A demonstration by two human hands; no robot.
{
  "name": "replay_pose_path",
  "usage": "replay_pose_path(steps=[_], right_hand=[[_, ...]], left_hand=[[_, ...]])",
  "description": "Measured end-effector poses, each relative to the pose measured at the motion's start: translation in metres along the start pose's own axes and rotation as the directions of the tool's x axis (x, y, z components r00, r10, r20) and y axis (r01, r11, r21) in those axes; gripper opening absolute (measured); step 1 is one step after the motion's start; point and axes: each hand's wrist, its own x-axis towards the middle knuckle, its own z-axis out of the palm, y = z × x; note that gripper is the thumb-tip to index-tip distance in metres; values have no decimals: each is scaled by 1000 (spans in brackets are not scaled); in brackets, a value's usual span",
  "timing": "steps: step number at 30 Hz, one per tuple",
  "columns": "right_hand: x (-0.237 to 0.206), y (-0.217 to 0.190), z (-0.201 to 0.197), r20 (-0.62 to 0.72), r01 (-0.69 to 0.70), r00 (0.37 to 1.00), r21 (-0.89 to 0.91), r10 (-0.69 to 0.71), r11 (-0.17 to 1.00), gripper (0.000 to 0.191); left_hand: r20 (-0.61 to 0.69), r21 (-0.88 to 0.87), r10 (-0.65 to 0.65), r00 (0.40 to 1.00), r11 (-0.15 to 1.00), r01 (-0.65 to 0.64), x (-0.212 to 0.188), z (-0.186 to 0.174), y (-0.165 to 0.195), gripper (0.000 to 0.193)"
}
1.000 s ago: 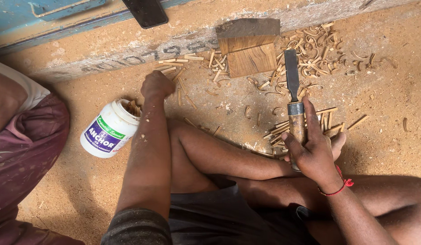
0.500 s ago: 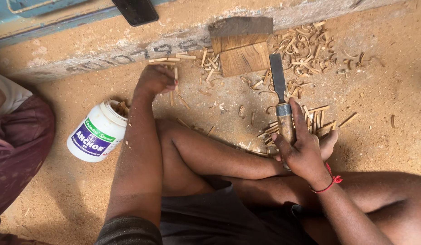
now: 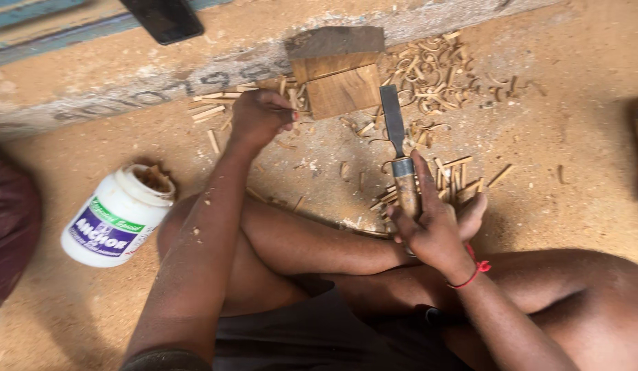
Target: The person sits cross-legged on the floor and uses a chisel to carve small wooden dowels from a block of wood. They repeatedly position the chisel against the wood and strike it to shave off thin strips, accumulating a pile of wood shavings and dowels on the ground.
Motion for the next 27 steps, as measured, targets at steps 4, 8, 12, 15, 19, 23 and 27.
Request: replay_pose_path(steps=[4,8,12,15,19,23,27], right_hand=[[6,11,4,34,-4,999,64,2,998,100],[17,22,9,123,17,992,72,-26,997,95],[28,26,20,214,-34,976,27,28,999,91],[33,24,37,238,-116,967,73,96,991,89],[33,19,51,222,8,975,33,-15,999,84],[36,19,57,232,46,972,-51,-33,998,84],[44,25,70,189,-3,982,-89,20,996,85]], left_hand=[[-108,253,58,992,967,-28,15,55,13,21],[-194,379,88,977,925,-9,33,78,22,32],[-186,296,31,982,955,26,43,77,20,19],[-227,262,46,973,965,16,43,76,13,19],[-238,242,67,969,970,-8,43,76,9,19],[-239,233,60,969,972,-3,44,74,12,20],[-249,220,46,967,975,10,43,74,11,22]])
